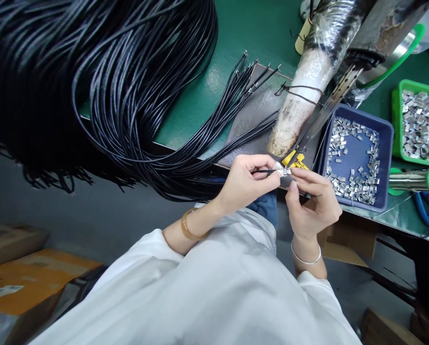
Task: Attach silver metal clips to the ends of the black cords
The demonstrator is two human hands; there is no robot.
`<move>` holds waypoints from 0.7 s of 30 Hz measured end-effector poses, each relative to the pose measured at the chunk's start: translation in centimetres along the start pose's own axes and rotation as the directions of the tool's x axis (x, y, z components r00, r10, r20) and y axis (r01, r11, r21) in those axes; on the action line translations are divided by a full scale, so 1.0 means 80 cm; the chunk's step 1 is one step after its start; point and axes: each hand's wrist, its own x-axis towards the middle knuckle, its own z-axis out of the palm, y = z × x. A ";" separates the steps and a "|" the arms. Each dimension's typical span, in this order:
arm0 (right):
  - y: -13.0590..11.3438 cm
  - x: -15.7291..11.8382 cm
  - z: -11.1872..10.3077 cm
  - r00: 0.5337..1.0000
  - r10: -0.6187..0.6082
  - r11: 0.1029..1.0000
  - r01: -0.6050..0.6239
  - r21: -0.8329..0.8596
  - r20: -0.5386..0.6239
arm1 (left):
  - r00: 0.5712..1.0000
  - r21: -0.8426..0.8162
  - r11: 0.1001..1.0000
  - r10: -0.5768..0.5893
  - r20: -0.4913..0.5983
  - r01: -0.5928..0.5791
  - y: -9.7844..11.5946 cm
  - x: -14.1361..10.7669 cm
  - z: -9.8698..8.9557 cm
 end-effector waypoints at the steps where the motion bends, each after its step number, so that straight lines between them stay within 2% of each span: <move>1: 0.000 0.000 0.000 1.000 -0.005 1.000 0.005 -0.009 -0.002 | 1.000 0.005 1.000 0.006 0.004 -0.006 0.001 0.000 0.000; 7: 0.003 0.000 -0.001 0.997 -0.071 0.986 0.072 -0.150 0.007 | 0.999 0.015 0.999 0.048 -0.019 -0.048 0.000 0.000 0.005; 13: -0.002 0.003 -0.001 0.996 -0.090 0.979 0.089 -0.185 -0.001 | 0.989 0.115 0.986 0.131 -0.064 -0.123 -0.003 -0.002 0.004; 21: 0.004 -0.007 -0.003 0.985 -0.167 0.967 0.170 -0.189 0.031 | 0.998 -0.018 0.998 -0.055 0.031 0.056 -0.003 -0.003 -0.002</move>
